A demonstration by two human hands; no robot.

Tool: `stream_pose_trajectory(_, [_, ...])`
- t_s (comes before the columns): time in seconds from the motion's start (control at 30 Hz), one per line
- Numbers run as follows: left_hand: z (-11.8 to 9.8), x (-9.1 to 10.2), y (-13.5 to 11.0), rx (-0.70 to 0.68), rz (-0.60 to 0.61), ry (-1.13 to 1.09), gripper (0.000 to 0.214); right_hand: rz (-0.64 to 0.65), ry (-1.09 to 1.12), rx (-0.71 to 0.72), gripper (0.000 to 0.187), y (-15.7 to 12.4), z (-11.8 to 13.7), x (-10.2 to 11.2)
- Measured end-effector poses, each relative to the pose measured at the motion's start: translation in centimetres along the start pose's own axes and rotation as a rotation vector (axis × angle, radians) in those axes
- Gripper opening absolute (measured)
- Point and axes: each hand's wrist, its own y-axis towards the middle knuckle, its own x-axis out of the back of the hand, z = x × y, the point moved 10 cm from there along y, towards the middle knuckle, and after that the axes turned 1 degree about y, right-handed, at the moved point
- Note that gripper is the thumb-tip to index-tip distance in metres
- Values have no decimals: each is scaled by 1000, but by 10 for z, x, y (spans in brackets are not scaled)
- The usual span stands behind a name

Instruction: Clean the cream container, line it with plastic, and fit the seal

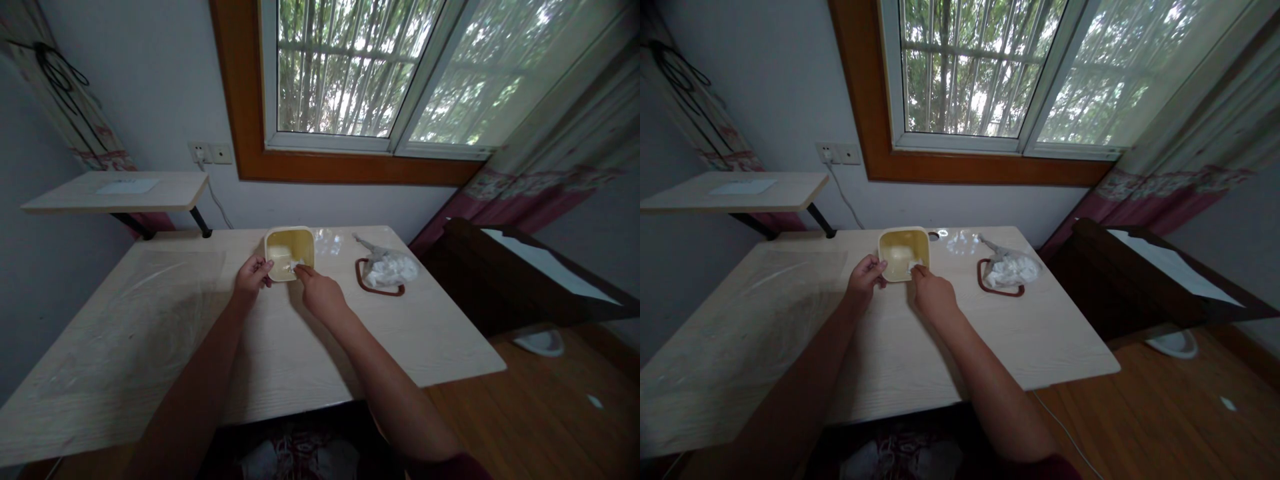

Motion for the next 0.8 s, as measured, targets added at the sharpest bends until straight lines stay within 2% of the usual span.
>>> stream_pose_trajectory(0.1, [0, 0, 0, 3, -1, -32, 37, -1, 49, 28, 63, 0, 6, -2])
stream_pose_trajectory(0.3, [2, -4, 0, 34, 20, -83, 41, -22, 234, 205, 69, -3, 37, -4])
stream_pose_trajectory(0.4, [3, -4, 0, 41, 13, -85, 43, -15, 260, 237, 70, -5, 44, -3])
stream_pose_trajectory(0.8, [0, -4, 0, 1, 17, -48, 40, -18, -15, 38, 59, -8, 10, 2])
